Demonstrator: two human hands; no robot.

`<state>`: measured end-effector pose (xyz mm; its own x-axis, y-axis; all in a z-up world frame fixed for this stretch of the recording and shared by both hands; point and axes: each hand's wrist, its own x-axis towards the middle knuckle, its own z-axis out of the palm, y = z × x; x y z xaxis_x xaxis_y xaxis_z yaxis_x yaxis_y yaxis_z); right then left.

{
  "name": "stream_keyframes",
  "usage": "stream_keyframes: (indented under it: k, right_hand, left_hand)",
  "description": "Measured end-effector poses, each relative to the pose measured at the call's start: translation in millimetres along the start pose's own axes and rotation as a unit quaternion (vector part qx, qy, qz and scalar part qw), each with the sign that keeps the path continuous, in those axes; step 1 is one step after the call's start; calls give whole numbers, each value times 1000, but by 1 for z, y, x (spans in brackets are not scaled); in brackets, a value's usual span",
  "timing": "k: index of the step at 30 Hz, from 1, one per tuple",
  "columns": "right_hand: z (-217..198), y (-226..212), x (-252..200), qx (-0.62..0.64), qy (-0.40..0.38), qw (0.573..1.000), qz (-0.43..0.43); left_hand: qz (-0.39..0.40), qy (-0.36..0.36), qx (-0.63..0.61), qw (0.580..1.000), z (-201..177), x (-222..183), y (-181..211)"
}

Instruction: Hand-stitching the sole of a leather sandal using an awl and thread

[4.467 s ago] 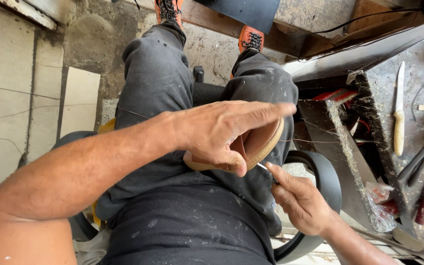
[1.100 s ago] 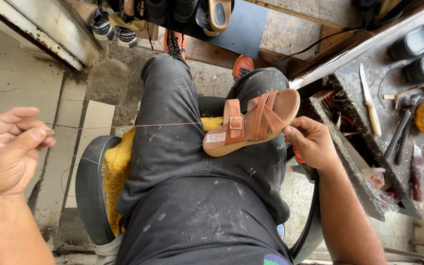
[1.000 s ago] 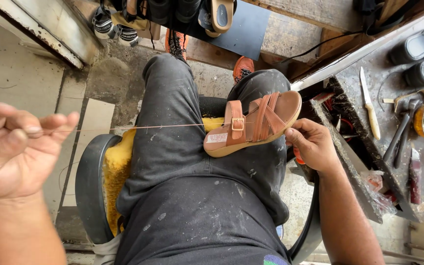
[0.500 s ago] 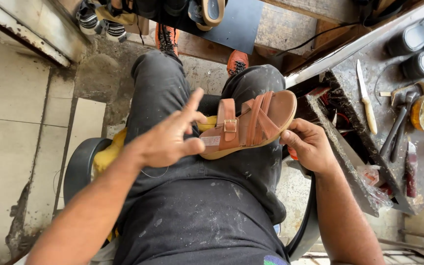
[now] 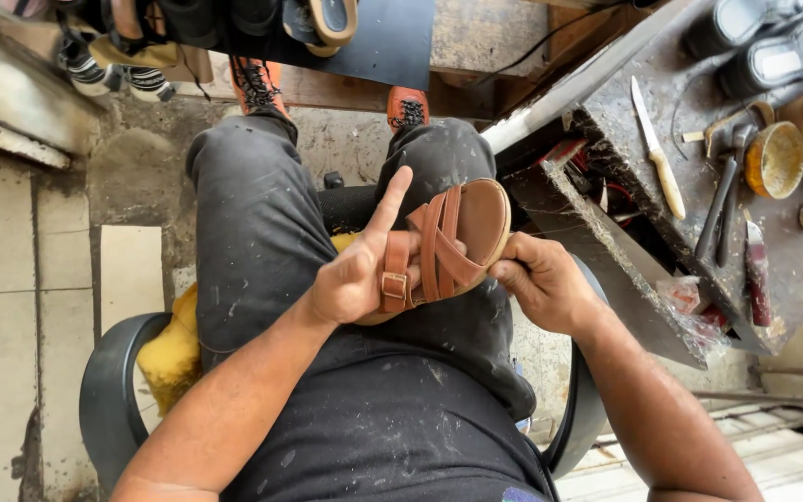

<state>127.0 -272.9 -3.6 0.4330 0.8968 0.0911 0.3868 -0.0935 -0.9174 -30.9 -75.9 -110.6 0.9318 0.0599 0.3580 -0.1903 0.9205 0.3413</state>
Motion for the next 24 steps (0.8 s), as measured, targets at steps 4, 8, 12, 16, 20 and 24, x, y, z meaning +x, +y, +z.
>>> stream_keyframes:
  k: [4,8,12,16,20,24]
  right_hand:
    - [6,-29,3,-40,2,998,37]
    - [5,-31,0,-59,-8,992,110]
    - [7,-35,3,-73,-14,984,162]
    - [12,-45,7,-64,-28,977,200]
    - [12,-62,15,-95,-26,964,249]
    - [18,-68,13,-157,2,951,266]
  left_hand:
    - [-6,5,-10,1000,60,16,22]
    - [-6,27,2,1000,59,14,20]
    - [-14,43,21,999,56,7,19]
    - [-29,56,23,998,66,8,30]
    - [-2,40,61,997,57,3,20]
    - [17,41,131,990,52,-8,12]
